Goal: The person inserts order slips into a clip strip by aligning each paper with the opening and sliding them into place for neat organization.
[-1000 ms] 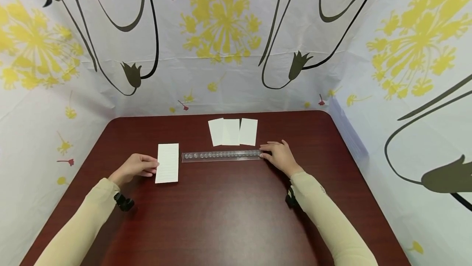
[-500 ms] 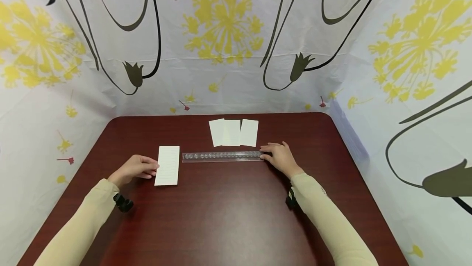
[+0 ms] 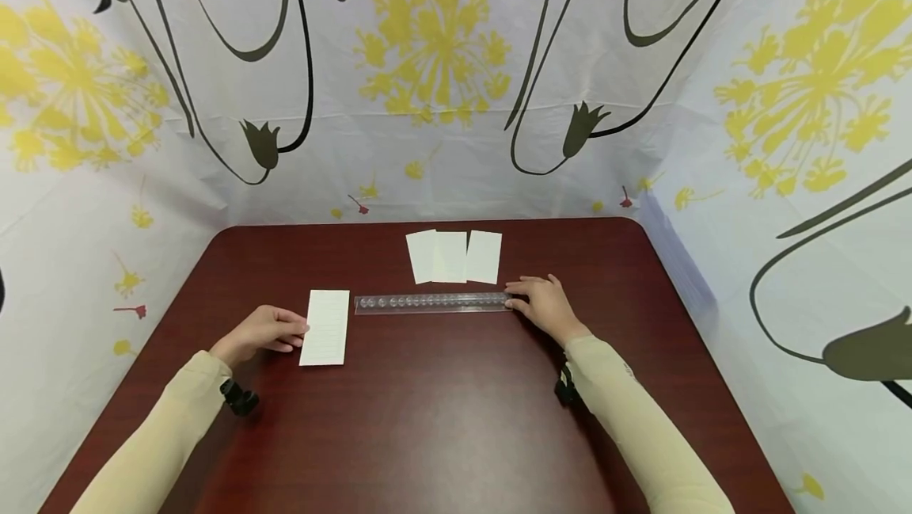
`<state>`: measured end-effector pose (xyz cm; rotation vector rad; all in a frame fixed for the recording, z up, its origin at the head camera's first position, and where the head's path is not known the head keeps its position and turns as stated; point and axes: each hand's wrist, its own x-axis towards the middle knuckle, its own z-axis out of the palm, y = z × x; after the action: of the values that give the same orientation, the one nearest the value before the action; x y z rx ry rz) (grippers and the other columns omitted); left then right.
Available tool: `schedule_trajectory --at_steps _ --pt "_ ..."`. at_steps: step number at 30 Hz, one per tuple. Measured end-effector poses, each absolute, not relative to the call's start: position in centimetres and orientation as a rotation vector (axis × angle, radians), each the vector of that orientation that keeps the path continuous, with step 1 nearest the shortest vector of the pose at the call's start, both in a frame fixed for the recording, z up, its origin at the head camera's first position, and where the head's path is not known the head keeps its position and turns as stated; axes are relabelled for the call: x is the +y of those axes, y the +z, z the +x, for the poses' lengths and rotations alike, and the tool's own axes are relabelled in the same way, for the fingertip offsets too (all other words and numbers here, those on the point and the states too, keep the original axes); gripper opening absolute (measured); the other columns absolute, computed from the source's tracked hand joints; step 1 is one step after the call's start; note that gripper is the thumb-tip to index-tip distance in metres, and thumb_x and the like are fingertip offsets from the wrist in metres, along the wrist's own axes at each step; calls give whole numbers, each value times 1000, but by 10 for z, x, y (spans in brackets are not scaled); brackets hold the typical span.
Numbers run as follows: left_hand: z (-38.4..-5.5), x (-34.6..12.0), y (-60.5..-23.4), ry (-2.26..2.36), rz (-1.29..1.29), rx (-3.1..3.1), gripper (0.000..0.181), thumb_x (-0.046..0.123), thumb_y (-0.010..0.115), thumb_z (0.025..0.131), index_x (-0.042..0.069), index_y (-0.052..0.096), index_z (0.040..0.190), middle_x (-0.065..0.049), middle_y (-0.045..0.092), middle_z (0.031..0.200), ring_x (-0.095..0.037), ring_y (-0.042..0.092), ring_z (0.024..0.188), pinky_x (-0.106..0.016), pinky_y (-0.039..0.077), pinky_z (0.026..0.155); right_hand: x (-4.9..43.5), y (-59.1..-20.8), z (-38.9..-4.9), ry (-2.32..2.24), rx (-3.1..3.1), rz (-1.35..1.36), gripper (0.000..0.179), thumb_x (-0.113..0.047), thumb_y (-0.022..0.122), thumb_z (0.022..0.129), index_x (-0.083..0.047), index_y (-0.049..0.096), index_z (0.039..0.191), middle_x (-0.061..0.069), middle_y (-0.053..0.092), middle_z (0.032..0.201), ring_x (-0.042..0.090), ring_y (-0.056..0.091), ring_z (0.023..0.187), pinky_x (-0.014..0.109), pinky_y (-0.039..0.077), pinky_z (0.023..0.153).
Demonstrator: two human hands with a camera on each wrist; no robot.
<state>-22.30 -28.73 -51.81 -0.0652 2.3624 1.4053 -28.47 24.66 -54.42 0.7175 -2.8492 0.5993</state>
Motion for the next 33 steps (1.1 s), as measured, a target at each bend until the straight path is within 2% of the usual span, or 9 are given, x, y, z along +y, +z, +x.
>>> schedule_trajectory --at_steps 10,22,33 --pt "-219 -286 -519 1333 -65 2391 37 26 71 91 -4 70 114 -2 76 81 -10 71 72 -24 57 61 246 -542 -285 602 -2866 701 36 -30 71 90 -13 72 122 7 69 129 31 57 130 69 27 114" --pt "-217 -283 -516 1325 -72 2368 35 21 70 92 -5 70 114 -1 75 81 -8 70 71 -22 55 60 245 -540 -284 591 -2862 704 36 -29 72 90 -13 72 122 7 69 129 32 57 130 70 28 113" --pt "-214 -277 -513 1322 -55 2353 34 20 70 92 -6 69 114 -5 76 86 -8 70 72 -22 55 59 245 -541 -283 599 -2855 694 35 -28 72 90 -13 72 122 8 69 129 33 58 130 70 28 113"
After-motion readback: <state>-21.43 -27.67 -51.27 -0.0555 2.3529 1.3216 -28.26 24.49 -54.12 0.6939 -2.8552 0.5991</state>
